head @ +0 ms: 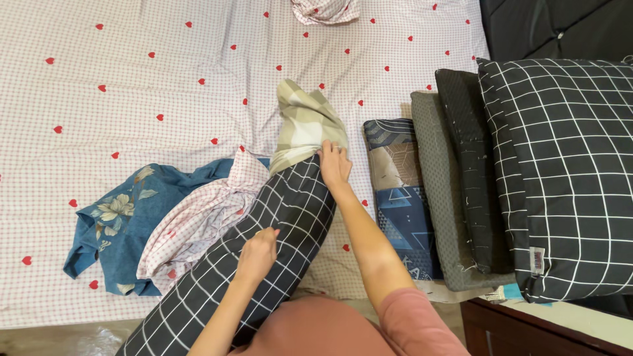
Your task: The person removes a pillowcase from a pillow, places the pillow aside, and then puts a new pillowcase onto a cylindrical pillow. They adjust the new case and place the finished pillow on the bed.
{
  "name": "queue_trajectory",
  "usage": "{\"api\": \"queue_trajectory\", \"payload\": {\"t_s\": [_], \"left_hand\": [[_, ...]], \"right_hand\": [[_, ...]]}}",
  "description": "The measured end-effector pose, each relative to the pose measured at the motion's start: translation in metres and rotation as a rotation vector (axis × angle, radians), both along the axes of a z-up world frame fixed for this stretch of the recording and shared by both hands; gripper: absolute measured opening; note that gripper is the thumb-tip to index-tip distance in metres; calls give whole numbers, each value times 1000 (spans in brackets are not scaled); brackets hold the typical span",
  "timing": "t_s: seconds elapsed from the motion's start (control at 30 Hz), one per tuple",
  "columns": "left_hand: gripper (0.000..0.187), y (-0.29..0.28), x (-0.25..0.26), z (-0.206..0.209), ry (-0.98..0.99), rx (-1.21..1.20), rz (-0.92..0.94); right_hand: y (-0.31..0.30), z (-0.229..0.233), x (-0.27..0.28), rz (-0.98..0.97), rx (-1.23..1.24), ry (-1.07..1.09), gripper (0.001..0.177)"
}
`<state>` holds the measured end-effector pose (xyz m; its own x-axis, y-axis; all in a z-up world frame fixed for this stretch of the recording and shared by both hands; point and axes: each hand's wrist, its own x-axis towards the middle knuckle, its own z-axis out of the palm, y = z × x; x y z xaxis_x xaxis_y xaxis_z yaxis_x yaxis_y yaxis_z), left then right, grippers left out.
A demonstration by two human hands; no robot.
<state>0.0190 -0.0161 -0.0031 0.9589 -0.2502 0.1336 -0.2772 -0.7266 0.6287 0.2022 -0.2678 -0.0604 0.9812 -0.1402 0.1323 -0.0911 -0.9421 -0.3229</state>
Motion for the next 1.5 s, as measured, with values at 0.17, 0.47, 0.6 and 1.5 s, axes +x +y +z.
{"api": "queue_trajectory", "payload": {"t_s": [0.17,0.47,0.6,1.5], "left_hand": [[24,34,-2,-41,177,119,4],[60,65,88,-170,124,-107,212],[84,50,90,-203,638,31,204],[41,-14,11,-4,12,133,174]], "right_hand": [[13,-42,-34,267,51,130,28],[29,-61,-96,293,100,74,22],[18,-50,-110,216,112,120,22],[37,4,-41,-26,184,-63,27]]}}
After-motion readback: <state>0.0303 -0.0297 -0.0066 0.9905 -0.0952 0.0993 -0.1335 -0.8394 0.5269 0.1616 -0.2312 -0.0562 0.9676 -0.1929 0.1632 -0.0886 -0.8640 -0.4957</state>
